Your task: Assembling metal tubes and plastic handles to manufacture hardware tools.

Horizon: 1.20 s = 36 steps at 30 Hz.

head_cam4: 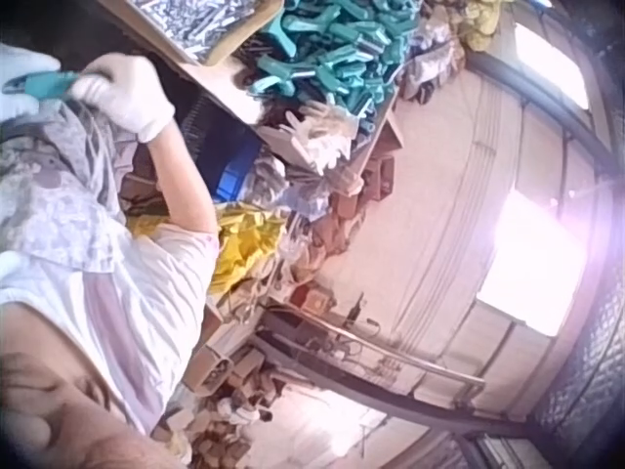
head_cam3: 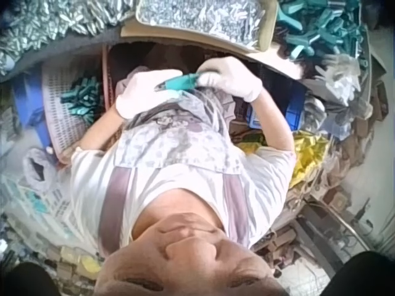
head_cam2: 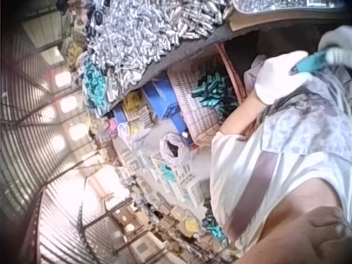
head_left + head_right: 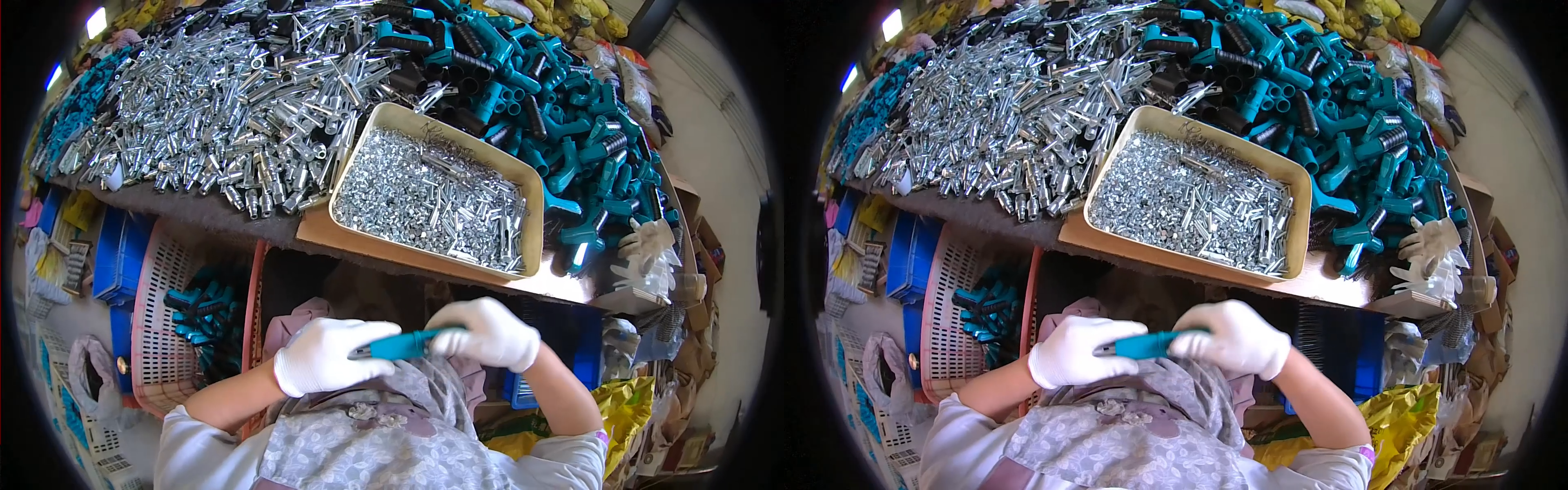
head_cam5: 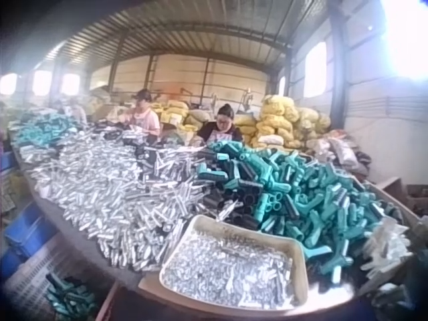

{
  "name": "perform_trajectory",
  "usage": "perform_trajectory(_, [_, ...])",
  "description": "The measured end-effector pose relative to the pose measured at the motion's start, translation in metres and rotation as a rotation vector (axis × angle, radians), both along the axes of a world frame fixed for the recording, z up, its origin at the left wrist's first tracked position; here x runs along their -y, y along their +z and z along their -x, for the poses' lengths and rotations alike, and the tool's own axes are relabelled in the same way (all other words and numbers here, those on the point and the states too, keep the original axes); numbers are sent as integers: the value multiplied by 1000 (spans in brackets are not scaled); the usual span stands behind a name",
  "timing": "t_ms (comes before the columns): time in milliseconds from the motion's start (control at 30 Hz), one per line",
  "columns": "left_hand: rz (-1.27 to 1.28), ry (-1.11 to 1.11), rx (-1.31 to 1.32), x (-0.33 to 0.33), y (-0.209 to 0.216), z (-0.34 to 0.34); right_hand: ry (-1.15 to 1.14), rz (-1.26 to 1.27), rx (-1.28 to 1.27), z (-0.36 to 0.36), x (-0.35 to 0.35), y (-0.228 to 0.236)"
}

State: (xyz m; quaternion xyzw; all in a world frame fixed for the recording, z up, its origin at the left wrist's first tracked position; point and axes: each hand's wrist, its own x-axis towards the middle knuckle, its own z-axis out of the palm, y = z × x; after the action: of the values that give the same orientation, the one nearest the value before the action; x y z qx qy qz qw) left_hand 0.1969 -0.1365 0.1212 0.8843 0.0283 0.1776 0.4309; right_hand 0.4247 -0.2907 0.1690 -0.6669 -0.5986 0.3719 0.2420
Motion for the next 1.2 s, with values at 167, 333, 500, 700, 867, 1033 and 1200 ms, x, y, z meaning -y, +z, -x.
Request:
perform_trajectory(167, [245, 140, -33, 0, -3, -1, -629, -543, 718, -57, -1, 4])
perform_trajectory(333, [422, 208, -69, 10, -9, -4, -699, -37, 834, -62, -22, 4])
perform_trajectory(500, [522, 215, -170, 10, -5, -5, -712, -127, 793, -85, -13, 1])
perform_trajectory(700, [599, 165, -239, 7, -10, 0, -790, -278, 499, -98, 16, 29])
perform_trajectory(867, [771, 114, -332, 5, -5, -3, -922, -456, 131, -85, 43, 17])
perform_trajectory(1033, [1079, 101, -497, 2, 1, -5, -1076, -457, -478, -26, 43, 11])
perform_trajectory(1200, [503, 157, -207, 10, -16, -6, -738, -356, -133, 42, 39, 3])
